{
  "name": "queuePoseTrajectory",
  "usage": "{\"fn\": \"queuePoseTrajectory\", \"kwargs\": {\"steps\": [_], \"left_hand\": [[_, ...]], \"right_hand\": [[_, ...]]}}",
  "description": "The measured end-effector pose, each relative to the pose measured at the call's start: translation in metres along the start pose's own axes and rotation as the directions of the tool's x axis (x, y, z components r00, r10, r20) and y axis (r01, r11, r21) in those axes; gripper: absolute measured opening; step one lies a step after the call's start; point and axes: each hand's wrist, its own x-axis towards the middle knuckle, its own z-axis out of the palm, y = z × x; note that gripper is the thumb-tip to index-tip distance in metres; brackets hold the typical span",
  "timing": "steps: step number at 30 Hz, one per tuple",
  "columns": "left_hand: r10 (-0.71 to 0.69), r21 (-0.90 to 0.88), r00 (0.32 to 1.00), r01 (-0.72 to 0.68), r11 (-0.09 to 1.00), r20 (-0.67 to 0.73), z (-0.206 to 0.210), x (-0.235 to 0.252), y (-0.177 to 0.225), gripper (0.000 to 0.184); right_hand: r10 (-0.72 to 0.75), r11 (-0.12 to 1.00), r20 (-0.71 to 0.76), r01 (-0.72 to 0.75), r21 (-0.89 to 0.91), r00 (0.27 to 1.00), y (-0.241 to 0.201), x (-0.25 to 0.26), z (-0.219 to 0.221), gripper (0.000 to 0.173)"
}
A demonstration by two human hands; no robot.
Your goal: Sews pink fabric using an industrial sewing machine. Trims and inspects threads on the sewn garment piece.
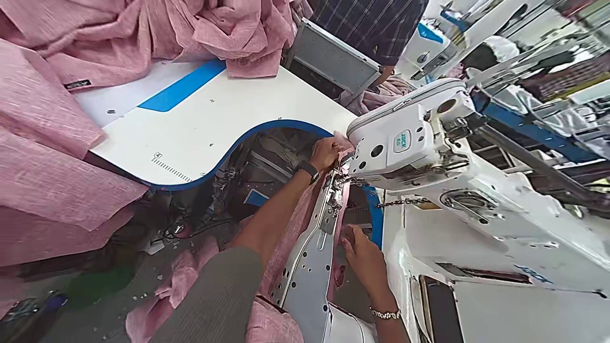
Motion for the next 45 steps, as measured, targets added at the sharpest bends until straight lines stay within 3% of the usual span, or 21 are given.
{"fn": "queuePoseTrajectory", "kwargs": {"steps": [3,6,9,11,14,16,18,20,22,24,26,28,30,32,34,36,38,40,41,43,45], "left_hand": [[-0.078,-0.015,0.995,0.079,0.997,0.057,0.009,0.011,-0.018,0.034],[-0.156,0.048,0.988,0.155,0.987,0.009,0.017,-0.016,-0.029,0.033],[-0.239,0.100,0.969,0.245,0.964,-0.067,0.001,-0.087,-0.023,0.034],[-0.316,0.288,0.946,0.322,0.902,-0.066,-0.033,-0.168,-0.021,0.035],[-0.628,0.534,0.777,0.544,0.647,-0.030,-0.072,-0.280,-0.084,0.036],[-0.724,0.616,0.688,0.593,0.519,-0.052,-0.096,-0.318,-0.122,0.037],[-0.631,0.626,0.774,0.519,0.582,-0.055,-0.108,-0.323,-0.118,0.039],[-0.446,0.534,0.894,0.357,0.767,0.043,-0.107,-0.314,-0.112,0.045],[-0.421,0.523,0.895,0.291,0.801,0.146,-0.101,-0.300,-0.107,0.045],[-0.517,0.665,0.844,0.305,0.681,0.142,-0.094,-0.292,-0.104,0.038],[-0.526,0.683,0.844,0.324,0.654,0.104,-0.091,-0.290,-0.101,0.034],[-0.465,0.590,0.879,0.323,0.740,0.102,-0.094,-0.293,-0.095,0.034],[-0.398,0.459,0.911,0.308,0.833,0.111,-0.100,-0.292,-0.092,0.035],[-0.348,0.328,0.933,0.300,0.896,0.095,-0.111,-0.296,-0.091,0.036],[-0.327,0.205,0.942,0.305,0.930,0.079,-0.129,-0.302,-0.073,0.035],[-0.281,0.017,0.959,0.281,0.959,-0.035,-0.140,-0.309,-0.032,0.033],[-0.235,-0.320,0.962,0.182,0.930,-0.136,-0.135,-0.318,0.026,0.041],[-0.150,-0.609,0.979,0.037,0.793,-0.136,-0.120,-0.329,0.079,0.043],[-0.075,-0.673,0.992,-0.010,0.740,-0.098,-0.111,-0.334,0.096,0.038],[0.082,-0.673,0.997,-0.049,0.738,0.016,-0.092,-0.336,0.114,0.031],[0.157,-0.665,0.983,-0.057,0.744,0.091,-0.075,-0.336,0.117,0.031]], "right_hand": [[-0.006,1.000,0.003,0.006,-0.003,1.000,-0.004,-0.001,-0.005,0.034],[-0.008,0.999,-0.057,0.010,0.041,0.998,-0.004,-0.011,-0.011,0.030],[-0.042,0.984,-0.288,0.089,0.153,0.957,0.026,-0.048,-0.032,0.026],[0.060,0.966,-0.505,0.078,0.246,0.861,0.055,-0.072,-0.053,0.027],[0.312,0.925,-0.637,-0.073,0.373,0.705,0.108,-0.089,-0.085,0.034],[0.400,0.900,-0.612,-0.167,0.402,0.682,0.127,-0.072,-0.101,0.056],[0.448,0.889,-0.602,-0.259,0.378,0.660,0.127,-0.048,-0.108,0.069],[0.445,0.895,-0.654,-0.286,0.342,0.612,0.121,-0.033,-0.107,0.066],[0.349,0.937,-0.713,-0.219,0.272,0.608,0.124,-0.033,-0.107,0.065],[0.186,0.972,-0.754,-0.007,0.234,0.630,0.133,-0.045,-0.099,0.051],[0.257,0.853,-0.633,0.137,0.504,0.730,0.079,-0.075,-0.099,0.030],[-0.033,0.762,-0.595,0.405,0.505,0.803,0.047,-0.104,-0.069,0.023],[-0.230,0.730,-0.611,0.550,0.406,0.757,0.022,-0.120,-0.023,0.029],[-0.254,0.778,-0.594,0.526,0.344,0.764,0.009,-0.132,0.010,0.029],[-0.274,0.865,-0.441,0.420,0.277,0.855,0.010,-0.148,0.016,0.032],[-0.318,0.893,-0.216,0.368,0.259,0.923,0.012,-0.163,0.007,0.024],[-0.332,0.870,-0.110,0.349,0.348,0.937,0.014,-0.171,-0.007,0.021],[-0.348,0.700,-0.169,0.375,0.607,0.922,0.013,-0.174,-0.016,0.014],[-0.363,0.513,-0.213,0.386,0.767,0.907,0.007,-0.172,-0.017,0.006],[-0.298,0.154,-0.342,0.398,0.904,0.891,-0.022,-0.167,-0.015,0.018],[-0.246,0.123,-0.452,0.490,0.863,0.858,-0.047,-0.160,-0.008,0.031]]}}
